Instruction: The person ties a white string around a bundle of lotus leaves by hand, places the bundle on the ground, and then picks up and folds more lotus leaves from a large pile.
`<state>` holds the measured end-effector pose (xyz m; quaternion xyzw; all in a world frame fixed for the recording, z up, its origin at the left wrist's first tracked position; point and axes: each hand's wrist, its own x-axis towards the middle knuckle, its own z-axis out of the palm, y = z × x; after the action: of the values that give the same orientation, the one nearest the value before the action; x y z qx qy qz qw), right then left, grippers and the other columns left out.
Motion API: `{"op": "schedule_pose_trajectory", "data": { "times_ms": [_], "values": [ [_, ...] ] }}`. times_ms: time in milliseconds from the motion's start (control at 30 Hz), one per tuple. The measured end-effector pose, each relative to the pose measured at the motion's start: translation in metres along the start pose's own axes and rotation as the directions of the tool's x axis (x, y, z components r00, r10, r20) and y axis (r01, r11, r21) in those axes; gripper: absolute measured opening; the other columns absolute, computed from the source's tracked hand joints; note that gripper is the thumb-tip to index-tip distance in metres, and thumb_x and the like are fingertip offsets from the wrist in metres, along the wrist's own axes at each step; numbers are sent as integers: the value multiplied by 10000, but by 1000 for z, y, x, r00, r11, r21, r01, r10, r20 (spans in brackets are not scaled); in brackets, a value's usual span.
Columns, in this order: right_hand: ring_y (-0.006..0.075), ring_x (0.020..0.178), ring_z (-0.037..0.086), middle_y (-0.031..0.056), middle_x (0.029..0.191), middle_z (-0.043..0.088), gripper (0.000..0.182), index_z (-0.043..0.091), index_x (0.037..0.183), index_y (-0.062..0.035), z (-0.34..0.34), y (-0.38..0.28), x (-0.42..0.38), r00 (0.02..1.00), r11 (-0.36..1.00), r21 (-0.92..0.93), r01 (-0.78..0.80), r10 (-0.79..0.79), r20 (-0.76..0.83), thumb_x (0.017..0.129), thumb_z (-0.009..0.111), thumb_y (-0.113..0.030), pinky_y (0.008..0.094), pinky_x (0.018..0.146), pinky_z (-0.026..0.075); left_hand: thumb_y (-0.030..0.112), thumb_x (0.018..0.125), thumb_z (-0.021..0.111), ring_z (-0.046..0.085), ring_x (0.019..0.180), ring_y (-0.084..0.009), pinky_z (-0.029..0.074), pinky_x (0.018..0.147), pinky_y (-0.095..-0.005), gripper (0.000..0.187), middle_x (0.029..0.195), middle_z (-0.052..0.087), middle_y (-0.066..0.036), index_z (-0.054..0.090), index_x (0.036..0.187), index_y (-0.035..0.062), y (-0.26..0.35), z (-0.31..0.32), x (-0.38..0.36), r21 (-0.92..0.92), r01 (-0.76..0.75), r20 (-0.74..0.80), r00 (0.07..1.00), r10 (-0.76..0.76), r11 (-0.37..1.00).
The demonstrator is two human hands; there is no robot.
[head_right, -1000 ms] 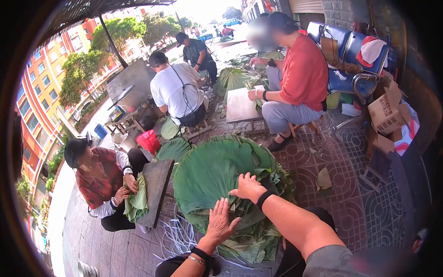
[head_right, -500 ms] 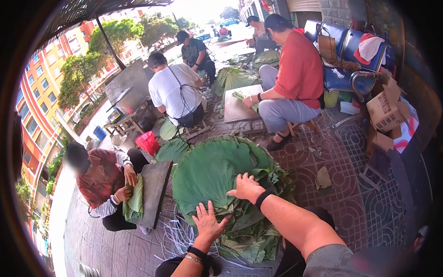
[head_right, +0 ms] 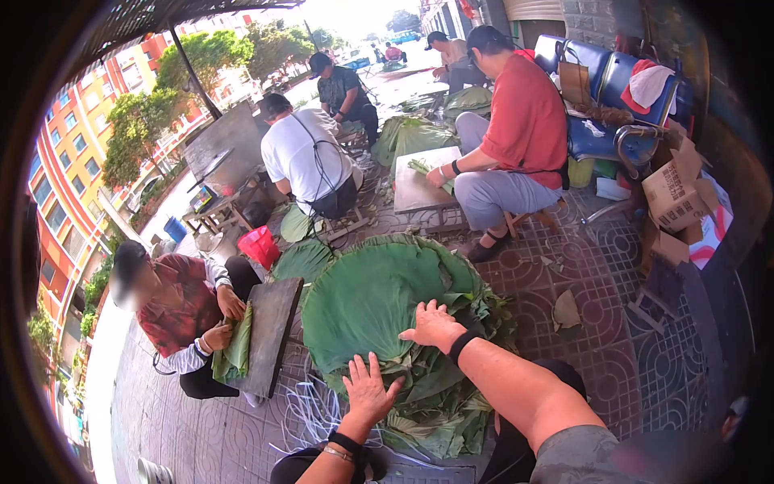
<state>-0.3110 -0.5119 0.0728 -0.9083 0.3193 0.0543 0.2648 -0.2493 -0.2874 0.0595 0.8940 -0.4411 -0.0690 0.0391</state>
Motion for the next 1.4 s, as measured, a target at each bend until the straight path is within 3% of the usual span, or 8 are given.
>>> {"op": "schedule_pose_trajectory", "data": {
  "times_ms": [733,833,933,1033,1200,1400],
  "values": [
    [485,1288,429,315,1402,405,975,361,1406,91,8,2,2,999,1000,-16,11,-12,-39,807,694,-603,523,1038,431,664,883,518,131,1461,-492,195,1131,-632,1011,1564,116,-349,145,1544,-4,-5,13,2,-69,-21,45,999,24,997],
    [524,1355,342,372,1483,296,1037,275,1474,95,2,2,1,999,1000,3,9,-9,52,832,624,-640,525,1102,357,658,884,521,129,1460,-493,194,1133,-630,1007,1564,115,-348,145,1543,-5,-4,10,1,-78,-18,48,999,22,997],
    [524,1351,348,371,1481,300,1038,273,1475,95,2,2,2,998,1000,-5,11,-10,55,834,621,-642,525,1100,360,652,885,524,126,1460,-495,195,1135,-626,1005,1563,113,-350,146,1542,-6,-4,9,1,-80,-14,57,998,19,997],
    [488,1285,432,315,1402,407,981,357,1409,93,7,2,2,999,1000,-14,11,-11,-31,807,694,-604,520,1039,431,650,884,526,124,1460,-497,200,1133,-626,1005,1562,111,-352,145,1542,-8,-5,10,1,-94,-22,57,998,28,995],
    [478,1289,432,312,1410,403,981,352,1415,93,4,2,-1,1000,1000,0,14,-14,-27,810,691,-601,518,1043,428,653,884,524,121,1459,-500,211,1124,-637,1013,1563,102,-354,132,1543,-8,-8,14,2,-121,-42,40,998,47,992],
    [432,1284,462,265,1341,497,911,445,1357,69,-3,-6,-2,998,998,-48,-51,49,-24,798,703,-603,526,1029,431,689,852,548,205,1449,-468,150,1147,-622,996,1534,245,-337,254,1524,16,-2,-14,-2,-23,-36,8,999,36,999]
  ]
}}
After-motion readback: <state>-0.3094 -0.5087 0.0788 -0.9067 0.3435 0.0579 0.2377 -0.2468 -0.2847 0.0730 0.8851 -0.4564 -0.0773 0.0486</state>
